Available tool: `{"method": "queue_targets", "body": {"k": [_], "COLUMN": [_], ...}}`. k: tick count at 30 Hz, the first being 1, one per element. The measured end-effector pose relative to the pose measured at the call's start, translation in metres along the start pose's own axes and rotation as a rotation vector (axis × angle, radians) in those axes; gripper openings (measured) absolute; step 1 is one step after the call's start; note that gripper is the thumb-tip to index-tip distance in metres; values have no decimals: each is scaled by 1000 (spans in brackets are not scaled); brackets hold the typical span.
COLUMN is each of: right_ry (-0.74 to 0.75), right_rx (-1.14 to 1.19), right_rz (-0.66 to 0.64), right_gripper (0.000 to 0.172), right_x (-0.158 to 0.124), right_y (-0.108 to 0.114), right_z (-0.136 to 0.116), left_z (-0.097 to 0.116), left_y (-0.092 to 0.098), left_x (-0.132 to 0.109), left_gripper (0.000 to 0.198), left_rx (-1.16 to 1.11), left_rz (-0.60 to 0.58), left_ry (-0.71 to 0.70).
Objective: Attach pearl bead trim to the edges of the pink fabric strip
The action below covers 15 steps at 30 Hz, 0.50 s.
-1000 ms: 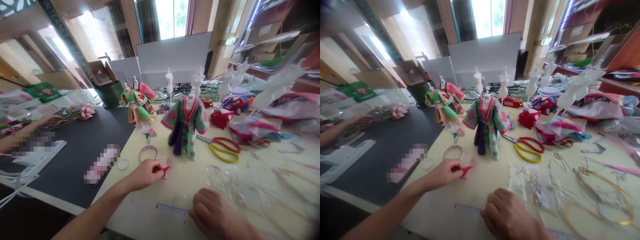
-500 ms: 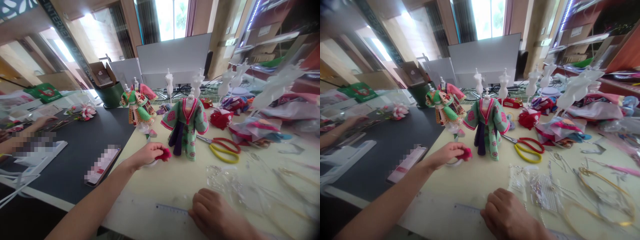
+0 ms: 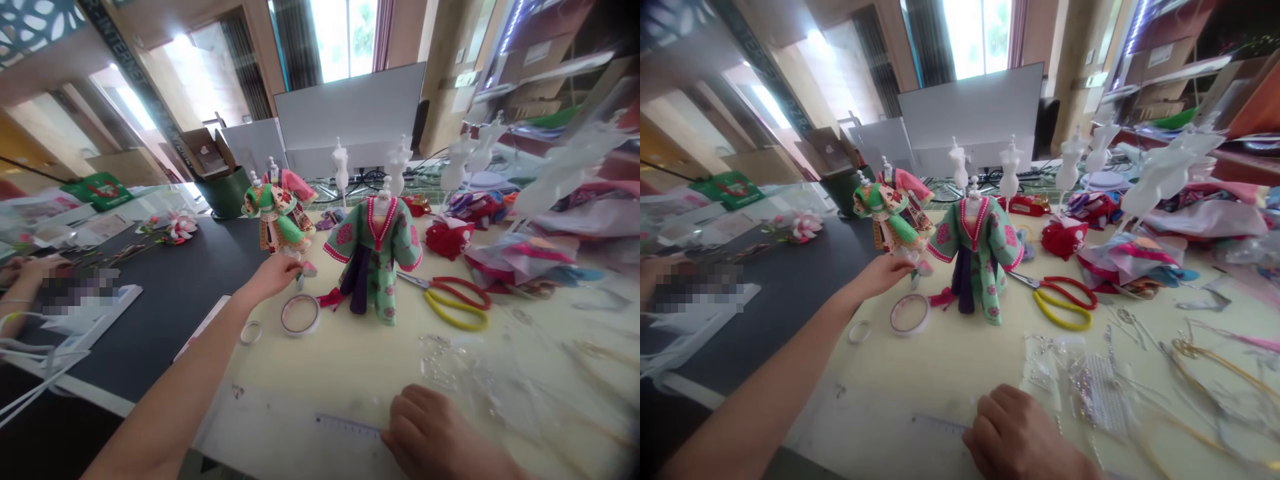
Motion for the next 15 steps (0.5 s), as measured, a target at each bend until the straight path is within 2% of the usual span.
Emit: {"method": "queue_targets", "body": {"k": [7,10,12,15], "right_ry": [-2,-1,-2,0], "right_rx": [3,-2,-4,1], "right_rz": [-3,7,15,13], "right_gripper": [27,28,28,29], "right_x": [4,4,4,2], "right_y": [0,0,0,0], "right_z": [0,0,1,2], "left_z": [0,-1,-4,-10], "left_y": [-31,-43,-46,-38], "left_x": [23,36,43,49], "left_gripper": [19,26,29,29], "left_rx": [179,228,242,227], "left_rz": [-63,-83,-67,-24], "left_ry": [-153,-150,-123,-74]}}
Point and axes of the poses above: each hand's wrist, its own x-axis towards the middle knuckle, its own y-axis out of the back of the hand, z = x × y, the point moved 6 cm from there along x, towards the middle knuckle
